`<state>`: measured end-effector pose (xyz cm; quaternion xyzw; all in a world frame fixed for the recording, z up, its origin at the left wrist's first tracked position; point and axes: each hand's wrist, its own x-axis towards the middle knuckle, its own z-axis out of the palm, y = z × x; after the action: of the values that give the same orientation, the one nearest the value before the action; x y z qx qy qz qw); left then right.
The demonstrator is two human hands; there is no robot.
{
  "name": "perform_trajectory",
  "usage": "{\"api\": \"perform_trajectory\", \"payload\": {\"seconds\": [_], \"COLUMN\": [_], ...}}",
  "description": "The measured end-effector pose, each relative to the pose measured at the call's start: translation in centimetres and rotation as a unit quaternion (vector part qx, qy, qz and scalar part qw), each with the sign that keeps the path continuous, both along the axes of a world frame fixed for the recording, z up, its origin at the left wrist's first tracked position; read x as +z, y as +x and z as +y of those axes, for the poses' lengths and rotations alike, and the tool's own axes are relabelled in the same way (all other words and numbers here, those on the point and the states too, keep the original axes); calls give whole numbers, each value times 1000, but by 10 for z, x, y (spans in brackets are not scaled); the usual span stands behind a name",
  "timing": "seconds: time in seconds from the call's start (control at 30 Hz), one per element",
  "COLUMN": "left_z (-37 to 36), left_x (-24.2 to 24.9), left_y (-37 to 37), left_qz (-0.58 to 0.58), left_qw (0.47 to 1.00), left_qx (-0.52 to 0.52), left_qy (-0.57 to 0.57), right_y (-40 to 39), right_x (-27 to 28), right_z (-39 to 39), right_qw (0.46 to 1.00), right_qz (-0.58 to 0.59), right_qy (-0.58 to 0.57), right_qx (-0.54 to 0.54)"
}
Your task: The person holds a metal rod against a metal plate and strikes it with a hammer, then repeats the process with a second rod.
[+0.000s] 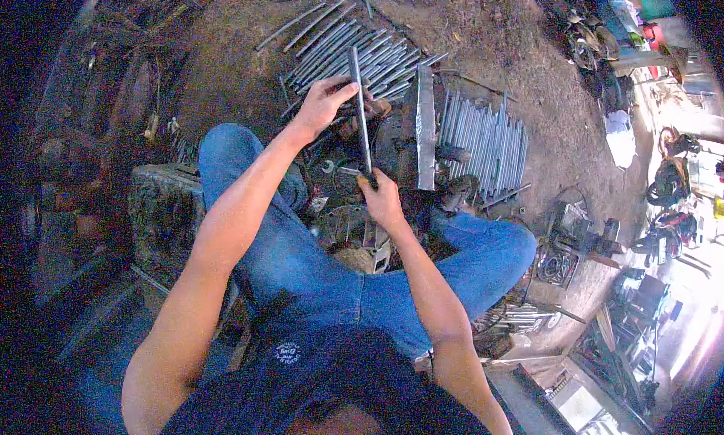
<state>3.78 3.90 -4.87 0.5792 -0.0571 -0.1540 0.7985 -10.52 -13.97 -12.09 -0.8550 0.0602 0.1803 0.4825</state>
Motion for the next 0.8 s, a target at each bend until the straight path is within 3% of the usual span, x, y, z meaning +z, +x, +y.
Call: {"api": "perform_trajectory", "payload": {"seconds": [0.1,0.13,0.23,0.37,0.47,0.53,0.8], "left_z": [0,-1,2,2,3,4,3], "left_x": [6,4,9,20,18,19,6], "left_y": [-2,-2,-2,-6,-5,-5,-2], "left_qz": [-31,-13,-14,19,-3,-5,39], "left_qw": [999,1000,999,996,996,995,998], "left_qx": [12,25,19,23,16,5,-36], "left_qy": [40,6,39,80,90,103,23], "right_y": [3,2,5,2,1,1,-5], "right_x": [4,2,7,23,11,18,12], "right_z": [-2,0,-1,8,6,9,12], "right_qw": [997,993,994,987,995,987,969], "right_qz": [3,-20,55,52,8,66,109], "right_qy": [82,113,92,140,92,145,215], "right_qx": [-15,-36,-28,-52,-28,-32,-45]}}
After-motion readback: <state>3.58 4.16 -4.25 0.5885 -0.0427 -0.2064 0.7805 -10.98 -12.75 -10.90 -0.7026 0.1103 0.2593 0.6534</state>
